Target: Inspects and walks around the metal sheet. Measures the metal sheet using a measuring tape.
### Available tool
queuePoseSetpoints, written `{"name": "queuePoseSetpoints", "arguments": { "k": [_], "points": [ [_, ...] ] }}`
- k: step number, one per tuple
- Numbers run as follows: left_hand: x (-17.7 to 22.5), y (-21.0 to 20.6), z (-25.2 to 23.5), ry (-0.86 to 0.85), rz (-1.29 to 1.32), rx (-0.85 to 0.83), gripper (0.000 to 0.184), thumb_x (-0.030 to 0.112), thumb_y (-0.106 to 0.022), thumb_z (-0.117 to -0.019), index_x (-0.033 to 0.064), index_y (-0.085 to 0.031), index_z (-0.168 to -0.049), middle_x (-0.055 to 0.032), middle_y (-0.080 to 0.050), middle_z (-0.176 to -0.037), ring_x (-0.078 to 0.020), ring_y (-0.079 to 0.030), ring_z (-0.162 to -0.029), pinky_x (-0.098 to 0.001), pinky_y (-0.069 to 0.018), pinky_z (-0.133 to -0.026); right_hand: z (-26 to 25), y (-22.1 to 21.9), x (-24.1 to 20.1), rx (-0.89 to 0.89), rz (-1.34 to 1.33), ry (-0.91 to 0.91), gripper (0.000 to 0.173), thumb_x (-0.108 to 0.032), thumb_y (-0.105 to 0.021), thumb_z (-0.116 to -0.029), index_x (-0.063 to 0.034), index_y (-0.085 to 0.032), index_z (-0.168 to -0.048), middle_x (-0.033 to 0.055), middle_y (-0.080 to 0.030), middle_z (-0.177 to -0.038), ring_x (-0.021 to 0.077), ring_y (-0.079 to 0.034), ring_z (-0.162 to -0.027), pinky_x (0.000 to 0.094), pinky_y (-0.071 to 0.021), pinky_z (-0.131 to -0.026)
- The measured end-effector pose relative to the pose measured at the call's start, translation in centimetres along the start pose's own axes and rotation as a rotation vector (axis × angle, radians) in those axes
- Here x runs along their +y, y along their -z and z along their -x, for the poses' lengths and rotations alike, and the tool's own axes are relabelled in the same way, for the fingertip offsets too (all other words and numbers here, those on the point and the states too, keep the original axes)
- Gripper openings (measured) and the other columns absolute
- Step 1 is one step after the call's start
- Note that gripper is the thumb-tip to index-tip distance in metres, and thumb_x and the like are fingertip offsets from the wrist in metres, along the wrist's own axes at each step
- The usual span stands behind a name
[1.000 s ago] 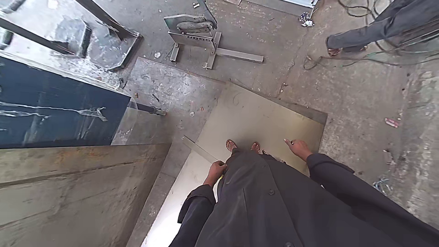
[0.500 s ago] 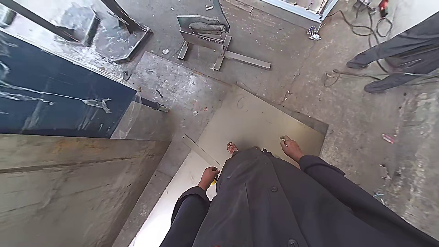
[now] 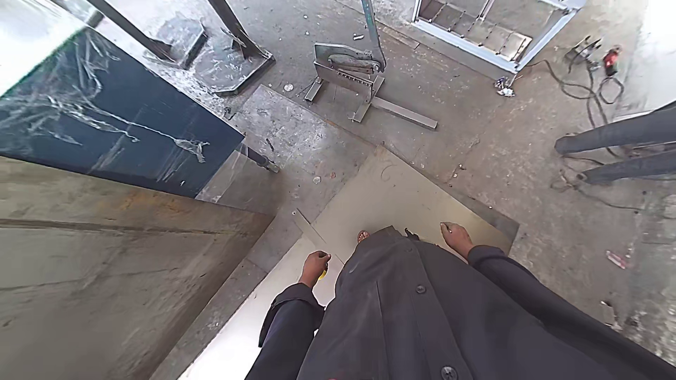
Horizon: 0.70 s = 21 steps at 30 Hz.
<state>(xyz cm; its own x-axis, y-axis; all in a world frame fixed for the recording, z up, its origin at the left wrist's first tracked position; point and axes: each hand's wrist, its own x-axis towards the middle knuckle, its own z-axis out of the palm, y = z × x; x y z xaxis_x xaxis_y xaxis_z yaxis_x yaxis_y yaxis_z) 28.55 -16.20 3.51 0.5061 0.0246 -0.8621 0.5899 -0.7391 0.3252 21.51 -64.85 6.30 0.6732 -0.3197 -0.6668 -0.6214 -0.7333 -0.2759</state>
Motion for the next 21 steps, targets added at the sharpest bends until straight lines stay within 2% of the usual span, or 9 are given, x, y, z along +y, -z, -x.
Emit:
{"name": "queuePoseSetpoints", "arguments": {
  "k": [3,5,9,11,13,16,21],
  "points": [
    [-2.3,-1.0,1.3,0.068,0.044,0.041,0.034,0.028,-0.060,-0.1057,-0.0020,-0.070,-0.118,-0.0193,-0.072,-0.106,-0.0293,-0.069,-0.098,-0.0503,-0.0521,-0.096,-1.5,2.1,0.4,-0.007,-0.008,-0.051,0.048,-0.028,-0.033,-0.1111,-0.0004,-0.066,-0.132,0.0231,-0.066,-0.134,0.0370,-0.060,-0.130,0.0565,-0.0424,-0.112],
    [-3.8,-2.3,2.3,0.119,0.030,0.035,0.036,0.031,-0.060,-0.1052,-0.0013,-0.072,-0.115,-0.0202,-0.073,-0.107,-0.0322,-0.069,-0.103,-0.0534,-0.0509,-0.098,-2.5,3.2,0.0,-0.031,0.023,-0.033,0.047,-0.030,-0.036,-0.1103,-0.0004,-0.070,-0.124,0.0239,-0.068,-0.127,0.0378,-0.063,-0.124,0.0580,-0.0444,-0.107],
    [-5.3,-5.8,4.5,0.204,0.059,0.020,0.040,0.036,-0.060,-0.1051,-0.0016,-0.072,-0.114,-0.0205,-0.073,-0.109,-0.0333,-0.069,-0.106,-0.0549,-0.0501,-0.100,-5.3,4.4,-1.7,-0.099,0.103,0.024,0.056,-0.051,-0.042,-0.1074,-0.0052,-0.074,-0.111,0.0211,-0.072,-0.114,0.0371,-0.067,-0.114,0.0606,-0.0484,-0.098],
    [-5.3,-7.9,5.4,0.248,0.134,0.045,0.040,0.036,-0.061,-0.1047,-0.0012,-0.072,-0.113,-0.0202,-0.073,-0.108,-0.0328,-0.069,-0.106,-0.0546,-0.0507,-0.099,-7.0,4.6,-3.1,-0.140,0.180,0.071,0.060,-0.056,-0.038,-0.1064,-0.0100,-0.076,-0.105,0.0169,-0.074,-0.110,0.0348,-0.069,-0.110,0.0604,-0.0503,-0.094],
    [-4.5,-10.2,6.5,0.280,0.221,0.068,0.039,0.036,-0.061,-0.1044,-0.0010,-0.072,-0.113,-0.0194,-0.073,-0.107,-0.0320,-0.069,-0.103,-0.0540,-0.0513,-0.098,-8.3,5.1,-4.3,-0.196,0.241,0.146,0.060,-0.055,-0.034,-0.1077,-0.0120,-0.076,-0.105,0.0149,-0.074,-0.109,0.0331,-0.069,-0.109,0.0598,-0.0506,-0.094],
    [-1.8,-13.8,7.4,0.305,0.311,0.089,0.040,0.037,-0.061,-0.1035,-0.0003,-0.072,-0.114,-0.0190,-0.073,-0.106,-0.0319,-0.070,-0.102,-0.0538,-0.0524,-0.097,-10.0,6.3,-5.5,-0.251,0.283,0.295,0.057,-0.048,-0.034,-0.1095,-0.0086,-0.075,-0.110,0.0179,-0.073,-0.112,0.0344,-0.068,-0.112,0.0589,-0.0497,-0.097],
    [3.5,-19.5,10.6,0.481,0.396,0.150,0.045,0.042,-0.063,-0.0933,0.0024,-0.072,-0.113,-0.0205,-0.072,-0.116,-0.0366,-0.069,-0.112,-0.0630,-0.0534,-0.095,-13.9,6.9,-4.2,-0.312,0.403,0.451,0.048,-0.039,-0.043,-0.1089,-0.0031,-0.075,-0.107,0.0230,-0.073,-0.110,0.0393,-0.068,-0.110,0.0632,-0.0485,-0.096]
  ]
}}
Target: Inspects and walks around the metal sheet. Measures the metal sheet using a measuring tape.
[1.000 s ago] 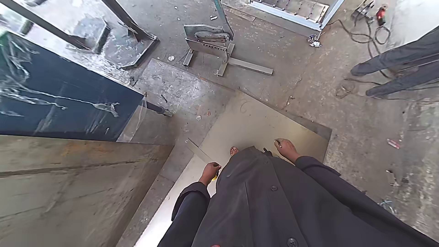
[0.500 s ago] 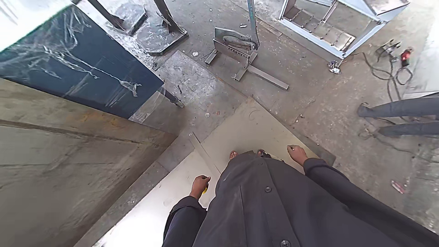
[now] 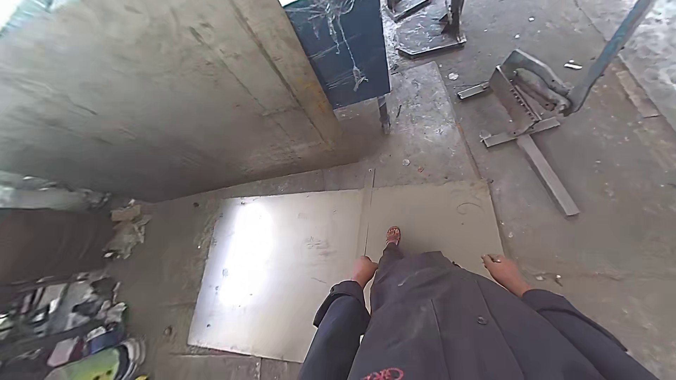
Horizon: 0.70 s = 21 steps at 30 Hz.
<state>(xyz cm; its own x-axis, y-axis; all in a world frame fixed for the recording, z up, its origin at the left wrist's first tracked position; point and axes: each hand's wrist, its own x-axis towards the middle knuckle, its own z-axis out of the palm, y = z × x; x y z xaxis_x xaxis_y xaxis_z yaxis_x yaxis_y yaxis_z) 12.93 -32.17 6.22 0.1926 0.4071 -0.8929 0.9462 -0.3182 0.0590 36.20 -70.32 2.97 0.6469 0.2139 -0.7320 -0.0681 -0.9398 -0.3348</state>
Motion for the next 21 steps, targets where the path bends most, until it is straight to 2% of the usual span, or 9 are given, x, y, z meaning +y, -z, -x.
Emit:
{"name": "queuePoseSetpoints", "arguments": {
  "k": [2,4,8,10,13,21],
  "points": [
    [-0.4,-2.1,1.9,0.034,0.047,0.025,0.050,0.046,-0.064,-0.0909,0.0030,-0.071,-0.115,-0.0213,-0.071,-0.118,-0.0376,-0.068,-0.114,-0.0646,-0.0536,-0.094,-0.9,-0.5,2.2,-0.033,0.055,-0.002,0.046,-0.036,-0.044,-0.1083,-0.0031,-0.076,-0.108,0.0239,-0.073,-0.111,0.0407,-0.068,-0.111,0.0639,-0.0480,-0.097],
    [-1.4,-3.7,3.2,0.055,0.067,0.028,0.052,0.048,-0.064,-0.0910,0.0033,-0.071,-0.117,-0.0220,-0.071,-0.120,-0.0381,-0.068,-0.116,-0.0649,-0.0535,-0.096,-1.0,-0.7,4.1,-0.073,0.107,-0.014,0.044,-0.035,-0.046,-0.1080,-0.0023,-0.075,-0.104,0.0247,-0.073,-0.108,0.0415,-0.068,-0.109,0.0646,-0.0487,-0.094],
    [-4.3,-5.4,4.5,0.094,0.133,0.023,0.047,0.044,-0.057,-0.0966,0.0021,-0.073,-0.111,-0.0202,-0.072,-0.116,-0.0358,-0.069,-0.113,-0.0625,-0.0542,-0.095,0.4,-0.1,4.9,-0.134,0.191,0.022,0.042,-0.034,-0.046,-0.1079,-0.0049,-0.076,-0.105,0.0228,-0.073,-0.110,0.0406,-0.068,-0.110,0.0644,-0.0493,-0.094],
    [-6.0,-6.0,4.8,0.120,0.173,0.039,0.046,0.043,-0.055,-0.0976,0.0025,-0.073,-0.110,-0.0197,-0.073,-0.116,-0.0354,-0.070,-0.112,-0.0620,-0.0540,-0.095,1.1,0.1,4.3,-0.169,0.204,0.018,0.039,-0.035,-0.046,-0.1079,-0.0095,-0.076,-0.113,0.0203,-0.074,-0.116,0.0391,-0.067,-0.115,0.0632,-0.0487,-0.098],
    [-7.4,-5.9,5.2,0.130,0.175,0.071,0.046,0.043,-0.054,-0.0981,0.0032,-0.073,-0.109,-0.0198,-0.072,-0.116,-0.0360,-0.069,-0.114,-0.0626,-0.0536,-0.096,0.7,0.0,3.2,-0.204,0.205,0.028,0.038,-0.034,-0.047,-0.1080,-0.0096,-0.075,-0.118,0.0206,-0.073,-0.119,0.0385,-0.066,-0.118,0.0624,-0.0477,-0.101],
    [-6.6,-4.3,5.1,0.078,0.185,0.110,0.044,0.043,-0.054,-0.0968,0.0049,-0.074,-0.108,-0.0184,-0.073,-0.114,-0.0351,-0.070,-0.112,-0.0624,-0.0543,-0.094,-1.4,-1.3,-1.7,-0.177,0.193,0.120,0.036,-0.035,-0.051,-0.1060,-0.0105,-0.076,-0.113,0.0185,-0.074,-0.114,0.0371,-0.068,-0.114,0.0615,-0.0501,-0.097]
  ]
}}
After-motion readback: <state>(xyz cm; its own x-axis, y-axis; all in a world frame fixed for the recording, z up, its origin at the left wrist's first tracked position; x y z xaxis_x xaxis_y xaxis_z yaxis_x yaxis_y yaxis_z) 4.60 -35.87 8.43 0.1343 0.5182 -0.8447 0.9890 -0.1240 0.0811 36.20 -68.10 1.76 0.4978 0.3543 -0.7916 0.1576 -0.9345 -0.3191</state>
